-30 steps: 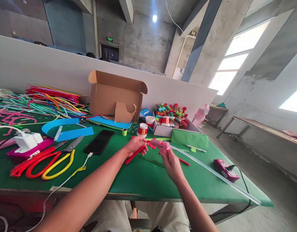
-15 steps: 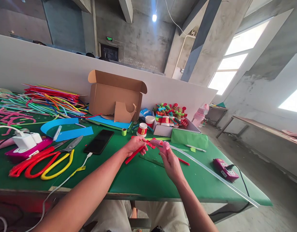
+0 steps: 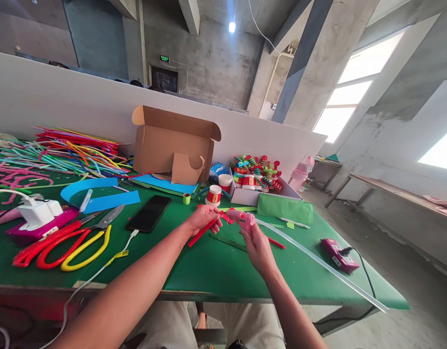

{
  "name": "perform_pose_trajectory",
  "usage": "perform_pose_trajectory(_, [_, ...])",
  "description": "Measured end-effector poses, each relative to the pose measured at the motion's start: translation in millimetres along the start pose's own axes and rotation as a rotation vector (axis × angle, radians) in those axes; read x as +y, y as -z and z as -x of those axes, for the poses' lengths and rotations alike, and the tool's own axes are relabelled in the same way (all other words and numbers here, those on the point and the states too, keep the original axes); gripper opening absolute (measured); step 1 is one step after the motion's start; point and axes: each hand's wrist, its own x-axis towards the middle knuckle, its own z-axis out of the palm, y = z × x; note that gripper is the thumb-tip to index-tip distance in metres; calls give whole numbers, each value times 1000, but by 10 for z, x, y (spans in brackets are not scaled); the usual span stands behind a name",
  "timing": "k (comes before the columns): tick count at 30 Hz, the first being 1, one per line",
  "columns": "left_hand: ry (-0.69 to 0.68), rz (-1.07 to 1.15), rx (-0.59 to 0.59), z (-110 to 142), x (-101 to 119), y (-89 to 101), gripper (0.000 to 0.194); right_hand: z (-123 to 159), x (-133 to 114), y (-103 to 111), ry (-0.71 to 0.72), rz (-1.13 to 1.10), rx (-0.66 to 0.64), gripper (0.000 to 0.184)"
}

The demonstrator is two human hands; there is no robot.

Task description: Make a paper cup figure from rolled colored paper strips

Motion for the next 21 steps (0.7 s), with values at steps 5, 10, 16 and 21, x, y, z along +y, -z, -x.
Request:
perform_pose_trajectory(5, [4, 0, -9, 2, 9, -1, 19, -6, 5, 5, -25, 4, -23, 31])
perform_pose_trajectory(10, [5, 6, -16, -1, 8, 1, 20, -14, 1, 0, -22, 2, -34, 29])
perform_pose_trajectory(16, [7, 24, -12, 4, 9, 1, 20, -15, -36, 18, -57, -30, -24, 27])
perform_pose_trajectory(21, [10, 64, -9, 13, 19, 4, 17, -26, -34, 24, -146, -199, -12, 35])
